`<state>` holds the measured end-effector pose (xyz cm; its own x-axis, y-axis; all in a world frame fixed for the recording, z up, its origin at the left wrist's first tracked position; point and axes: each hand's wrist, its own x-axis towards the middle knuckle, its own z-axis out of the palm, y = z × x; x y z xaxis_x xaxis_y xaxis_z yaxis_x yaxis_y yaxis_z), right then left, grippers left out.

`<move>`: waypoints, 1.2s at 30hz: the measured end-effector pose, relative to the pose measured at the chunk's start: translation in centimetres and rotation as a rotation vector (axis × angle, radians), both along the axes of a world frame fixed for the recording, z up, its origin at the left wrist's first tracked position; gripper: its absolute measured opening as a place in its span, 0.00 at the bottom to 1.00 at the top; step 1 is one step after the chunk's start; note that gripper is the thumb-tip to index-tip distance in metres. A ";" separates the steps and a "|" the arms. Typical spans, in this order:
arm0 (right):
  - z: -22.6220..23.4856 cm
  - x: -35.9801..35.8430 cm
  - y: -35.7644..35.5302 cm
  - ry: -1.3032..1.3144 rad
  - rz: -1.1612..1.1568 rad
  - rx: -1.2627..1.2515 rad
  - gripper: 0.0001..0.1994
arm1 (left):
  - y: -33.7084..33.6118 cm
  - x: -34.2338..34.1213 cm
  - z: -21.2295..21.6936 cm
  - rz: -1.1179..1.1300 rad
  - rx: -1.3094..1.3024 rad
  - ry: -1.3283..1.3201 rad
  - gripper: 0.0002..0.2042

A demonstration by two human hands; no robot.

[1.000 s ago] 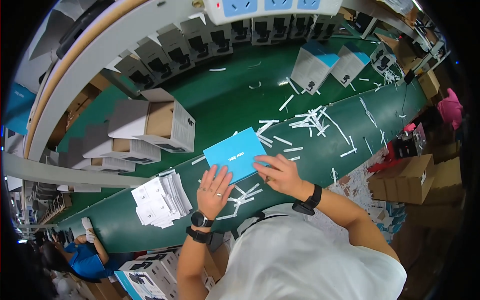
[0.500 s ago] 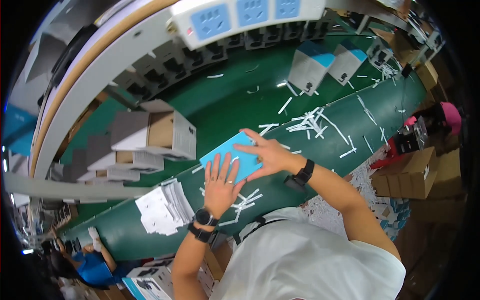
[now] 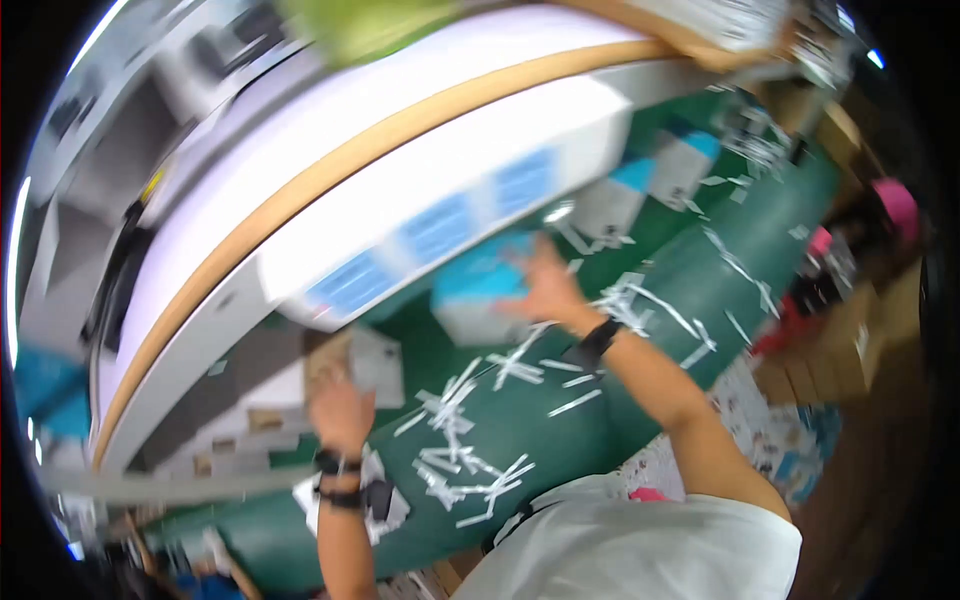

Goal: The person places a manual into a white box, seals it with a sticker, and slides it into a blue sleeve. This process is repeated for several more units on the assembly line.

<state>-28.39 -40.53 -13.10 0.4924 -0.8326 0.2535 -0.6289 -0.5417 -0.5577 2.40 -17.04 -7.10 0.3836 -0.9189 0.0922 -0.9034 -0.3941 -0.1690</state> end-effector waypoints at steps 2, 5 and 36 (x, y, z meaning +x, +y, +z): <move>-0.3 -1.0 -4.5 0.106 -0.192 -0.110 0.44 | -4.2 0.1 -1.7 0.076 0.351 -0.154 0.19; -1.3 -2.7 -9.4 0.064 -0.271 -0.049 0.49 | -8.8 0.5 -4.9 0.233 0.428 -0.079 0.11; -0.8 -5.6 17.7 -0.360 0.003 0.886 0.16 | 30.7 2.0 -15.2 0.480 -0.088 0.170 0.29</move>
